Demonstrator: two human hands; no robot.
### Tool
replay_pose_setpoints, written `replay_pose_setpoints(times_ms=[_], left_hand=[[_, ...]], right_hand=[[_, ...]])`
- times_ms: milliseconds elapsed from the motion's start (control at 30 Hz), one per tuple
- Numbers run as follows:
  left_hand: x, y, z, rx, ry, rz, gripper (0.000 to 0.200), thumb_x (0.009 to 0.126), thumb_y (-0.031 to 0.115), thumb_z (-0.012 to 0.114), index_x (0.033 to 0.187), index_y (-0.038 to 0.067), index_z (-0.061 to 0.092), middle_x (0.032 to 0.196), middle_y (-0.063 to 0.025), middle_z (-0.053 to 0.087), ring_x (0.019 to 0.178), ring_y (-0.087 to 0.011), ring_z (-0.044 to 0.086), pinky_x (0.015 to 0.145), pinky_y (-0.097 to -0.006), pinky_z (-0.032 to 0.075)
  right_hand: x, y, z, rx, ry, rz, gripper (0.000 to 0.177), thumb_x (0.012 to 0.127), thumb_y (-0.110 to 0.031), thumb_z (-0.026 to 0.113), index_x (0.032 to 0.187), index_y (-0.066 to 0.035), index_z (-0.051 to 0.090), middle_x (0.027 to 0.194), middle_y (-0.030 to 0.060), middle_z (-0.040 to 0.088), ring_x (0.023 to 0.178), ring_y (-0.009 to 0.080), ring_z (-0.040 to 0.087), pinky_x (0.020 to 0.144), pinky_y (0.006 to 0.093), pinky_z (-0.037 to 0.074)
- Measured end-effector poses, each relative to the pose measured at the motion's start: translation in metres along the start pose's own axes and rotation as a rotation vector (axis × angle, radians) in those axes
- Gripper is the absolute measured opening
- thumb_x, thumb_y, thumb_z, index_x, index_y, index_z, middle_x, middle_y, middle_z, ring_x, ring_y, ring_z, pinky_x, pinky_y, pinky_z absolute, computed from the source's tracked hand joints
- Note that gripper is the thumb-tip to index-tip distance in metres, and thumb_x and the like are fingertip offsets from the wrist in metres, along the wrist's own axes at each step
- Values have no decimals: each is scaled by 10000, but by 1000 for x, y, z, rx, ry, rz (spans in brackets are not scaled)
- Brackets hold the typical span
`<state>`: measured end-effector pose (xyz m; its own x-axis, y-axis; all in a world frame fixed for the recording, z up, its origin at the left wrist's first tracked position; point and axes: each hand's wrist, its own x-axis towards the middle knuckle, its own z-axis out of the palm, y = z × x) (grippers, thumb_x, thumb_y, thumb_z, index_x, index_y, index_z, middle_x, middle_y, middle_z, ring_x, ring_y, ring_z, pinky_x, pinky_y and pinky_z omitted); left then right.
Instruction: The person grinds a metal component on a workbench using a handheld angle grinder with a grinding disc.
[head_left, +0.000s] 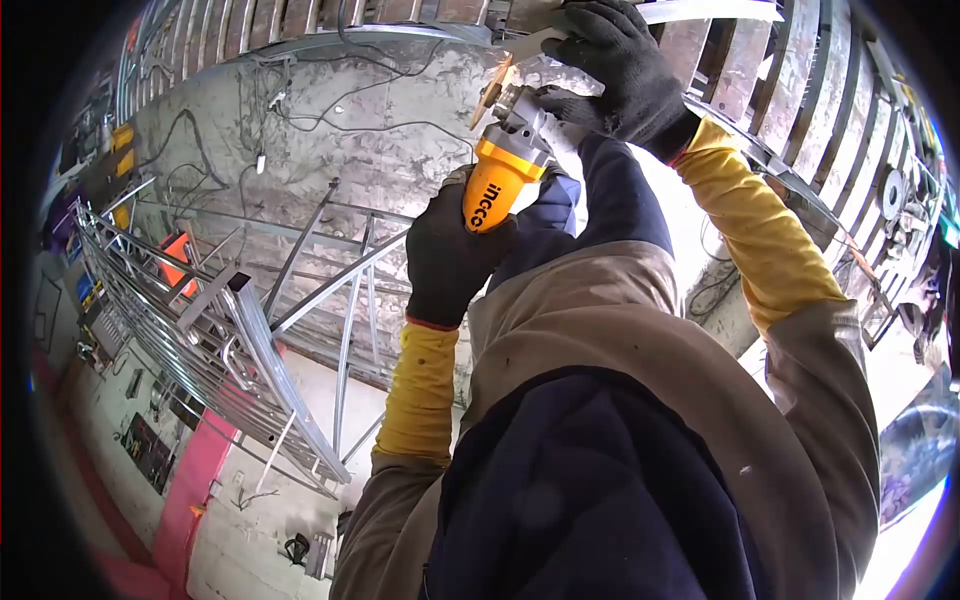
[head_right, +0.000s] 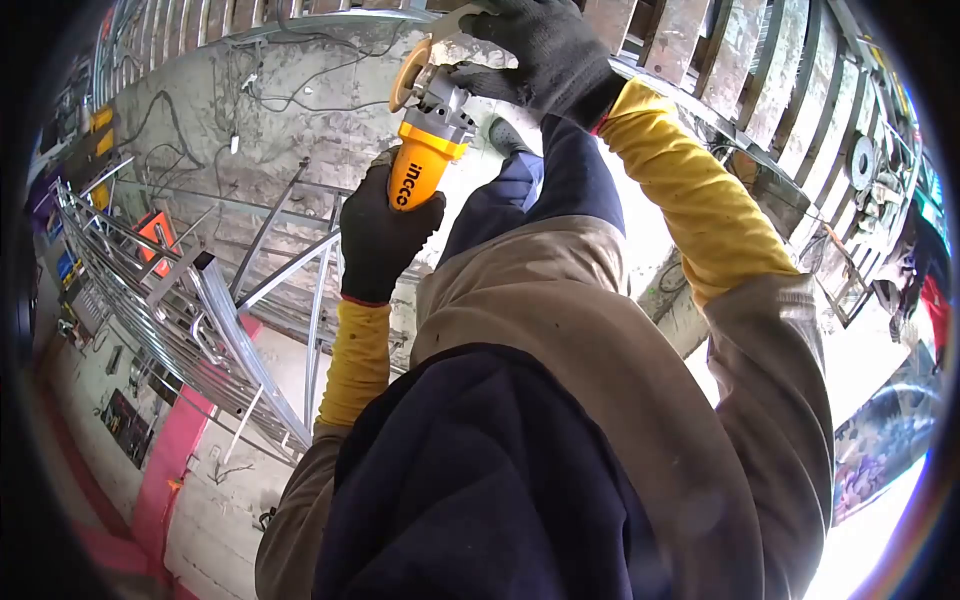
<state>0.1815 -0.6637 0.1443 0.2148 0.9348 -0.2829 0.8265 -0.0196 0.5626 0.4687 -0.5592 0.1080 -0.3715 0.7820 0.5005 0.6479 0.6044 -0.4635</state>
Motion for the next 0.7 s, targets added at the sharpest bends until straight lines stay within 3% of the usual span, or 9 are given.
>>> replay_pose_setpoints(times_ms=[133,233,333,400,500,700], left_hand=[[0,2,2,-12,-6,-31,399,778,288,874,1008,38,666,688,-80,689,560,-190,691,563,-349,563],[-1,-1,5,7,53,68,409,776,291,873,1029,39,674,690,-75,692,569,-193,696,572,-352,567],[-1,1,5,-33,12,-15,420,773,299,873,1044,42,680,726,-90,704,617,-226,714,606,-368,576],[0,5,3,-15,-34,-70,548,744,420,851,1105,48,676,860,-162,718,766,-364,733,681,-464,587],[-1,4,9,27,41,-7,445,763,304,875,1066,41,681,801,-127,723,701,-276,736,651,-394,585],[-2,10,8,-15,43,-24,441,756,310,877,1041,40,676,771,-121,720,666,-267,735,625,-388,584]], right_hand=[[0,0,0,-9,-17,6,557,762,-454,882,1069,-4,765,1251,279,634,1231,488,583,1079,588,451],[1,-1,0,-7,-23,24,559,763,-457,878,1067,-3,764,1246,278,634,1226,490,585,1079,589,450],[1,-1,-2,1,-13,13,549,763,-446,878,1064,-2,762,1240,280,634,1217,491,590,1078,588,450],[1,-1,-2,-3,-4,7,535,767,-434,878,1059,-2,760,1233,280,635,1209,491,595,1073,591,452],[1,-1,-3,-10,-6,6,529,768,-428,879,1059,-3,759,1225,278,636,1206,490,597,1071,593,452],[2,-2,-3,-12,6,5,517,771,-419,880,1057,-6,759,1225,275,638,1207,485,598,1067,588,458]])
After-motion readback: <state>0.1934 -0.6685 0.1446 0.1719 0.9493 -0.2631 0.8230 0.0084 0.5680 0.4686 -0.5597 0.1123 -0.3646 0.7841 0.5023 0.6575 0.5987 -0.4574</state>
